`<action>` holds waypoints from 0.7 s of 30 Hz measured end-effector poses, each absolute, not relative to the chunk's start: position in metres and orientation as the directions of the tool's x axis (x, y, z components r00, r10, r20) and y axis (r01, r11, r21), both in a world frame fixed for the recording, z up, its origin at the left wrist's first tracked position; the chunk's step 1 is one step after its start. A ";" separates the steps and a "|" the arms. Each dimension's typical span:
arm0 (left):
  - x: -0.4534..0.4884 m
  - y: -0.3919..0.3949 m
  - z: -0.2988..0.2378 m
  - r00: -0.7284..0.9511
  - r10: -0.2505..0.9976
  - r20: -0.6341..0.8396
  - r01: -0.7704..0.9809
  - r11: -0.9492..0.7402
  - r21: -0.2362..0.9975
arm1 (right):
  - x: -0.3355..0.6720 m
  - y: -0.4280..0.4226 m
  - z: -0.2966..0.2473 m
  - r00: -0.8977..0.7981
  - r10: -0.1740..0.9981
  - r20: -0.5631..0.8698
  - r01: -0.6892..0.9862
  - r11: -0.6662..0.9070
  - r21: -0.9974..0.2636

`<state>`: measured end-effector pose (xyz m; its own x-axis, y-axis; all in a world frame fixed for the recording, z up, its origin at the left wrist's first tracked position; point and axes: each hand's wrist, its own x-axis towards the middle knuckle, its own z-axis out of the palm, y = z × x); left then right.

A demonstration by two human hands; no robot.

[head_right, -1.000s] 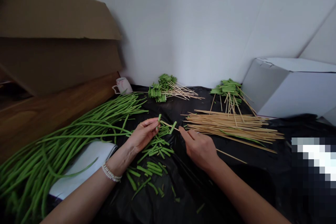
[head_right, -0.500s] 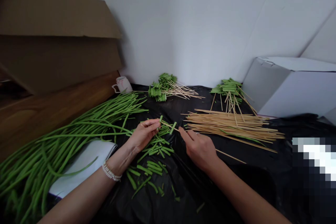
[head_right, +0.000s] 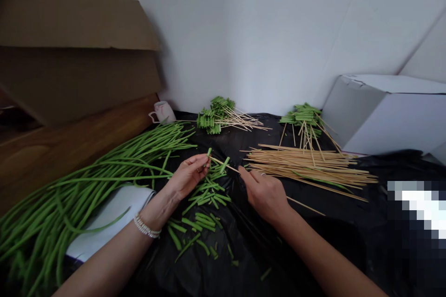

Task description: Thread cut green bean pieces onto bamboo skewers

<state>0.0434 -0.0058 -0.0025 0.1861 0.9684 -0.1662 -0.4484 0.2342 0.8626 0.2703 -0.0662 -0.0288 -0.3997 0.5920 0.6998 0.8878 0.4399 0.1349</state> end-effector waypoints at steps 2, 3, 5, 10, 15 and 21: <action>0.042 -0.004 -0.003 0.170 0.971 -0.169 -0.455 0.230 0.861 | 0.271 -0.066 -0.029 -0.401 0.581 0.708 0.883 0.450 0.131; 0.042 -0.003 -0.003 0.168 0.970 -0.176 -0.455 0.235 0.859 | 0.271 -0.066 -0.029 -0.405 0.575 0.711 0.879 0.459 0.130; 0.042 -0.002 -0.005 0.170 0.966 -0.194 -0.459 0.252 0.852 | 0.272 -0.067 -0.030 -0.416 0.570 0.709 0.871 0.474 0.130; 0.043 -0.002 -0.011 0.229 0.950 -0.213 -0.442 0.296 0.847 | 0.272 -0.068 -0.032 -0.441 0.565 0.697 0.858 0.492 0.144; 0.045 -0.005 -0.008 0.257 0.943 -0.210 -0.424 0.306 0.853 | 0.270 -0.069 -0.032 -0.434 0.571 0.697 0.863 0.487 0.139; 0.049 -0.011 -0.005 0.270 0.946 -0.179 -0.377 0.275 0.884 | 0.267 -0.070 -0.034 -0.428 0.570 0.701 0.856 0.505 0.113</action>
